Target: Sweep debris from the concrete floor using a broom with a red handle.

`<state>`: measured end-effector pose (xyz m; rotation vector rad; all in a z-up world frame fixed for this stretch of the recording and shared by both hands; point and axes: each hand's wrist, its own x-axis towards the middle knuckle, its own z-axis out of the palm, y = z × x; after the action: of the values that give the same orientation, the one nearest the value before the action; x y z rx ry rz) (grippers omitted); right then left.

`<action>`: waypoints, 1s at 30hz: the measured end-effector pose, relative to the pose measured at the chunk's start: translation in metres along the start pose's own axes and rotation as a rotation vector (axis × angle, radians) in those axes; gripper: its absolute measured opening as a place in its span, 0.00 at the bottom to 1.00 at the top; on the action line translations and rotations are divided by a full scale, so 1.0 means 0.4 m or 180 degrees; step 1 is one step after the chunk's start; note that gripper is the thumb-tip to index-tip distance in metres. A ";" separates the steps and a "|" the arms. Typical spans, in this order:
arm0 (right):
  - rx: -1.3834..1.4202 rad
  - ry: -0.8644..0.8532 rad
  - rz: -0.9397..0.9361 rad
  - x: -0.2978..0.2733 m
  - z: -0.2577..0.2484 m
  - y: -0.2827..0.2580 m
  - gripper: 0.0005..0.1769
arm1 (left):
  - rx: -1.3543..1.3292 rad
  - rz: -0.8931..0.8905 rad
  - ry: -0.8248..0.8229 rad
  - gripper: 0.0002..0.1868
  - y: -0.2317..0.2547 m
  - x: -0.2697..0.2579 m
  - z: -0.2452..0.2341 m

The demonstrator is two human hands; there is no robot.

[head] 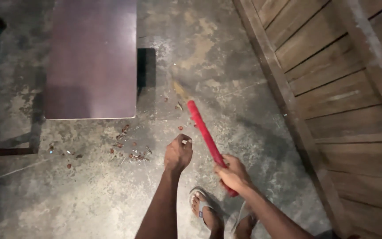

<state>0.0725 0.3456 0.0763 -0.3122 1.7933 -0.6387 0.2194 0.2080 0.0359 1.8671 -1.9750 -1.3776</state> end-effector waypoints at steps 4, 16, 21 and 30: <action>-0.0146 0.0222 -0.0430 0.008 -0.080 0.037 0.14 | -0.0074 0.0189 0.0074 0.14 -0.011 0.009 -0.015; -0.0205 0.0707 -0.0260 0.231 -0.286 0.181 0.14 | -0.0072 0.0017 0.0350 0.14 0.058 0.028 -0.025; -0.1389 0.0473 0.0232 0.151 -0.281 -0.012 0.14 | -0.0185 -0.0046 0.0526 0.14 0.106 0.045 0.027; -0.0649 -0.0320 -0.0454 0.236 -0.550 -0.071 0.16 | -0.0164 -0.0287 0.0650 0.14 0.286 0.109 0.165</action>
<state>-0.1676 0.3318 0.0615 -0.6050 1.7528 -0.5301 0.0826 0.1885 0.0492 2.0063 -1.7631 -1.1914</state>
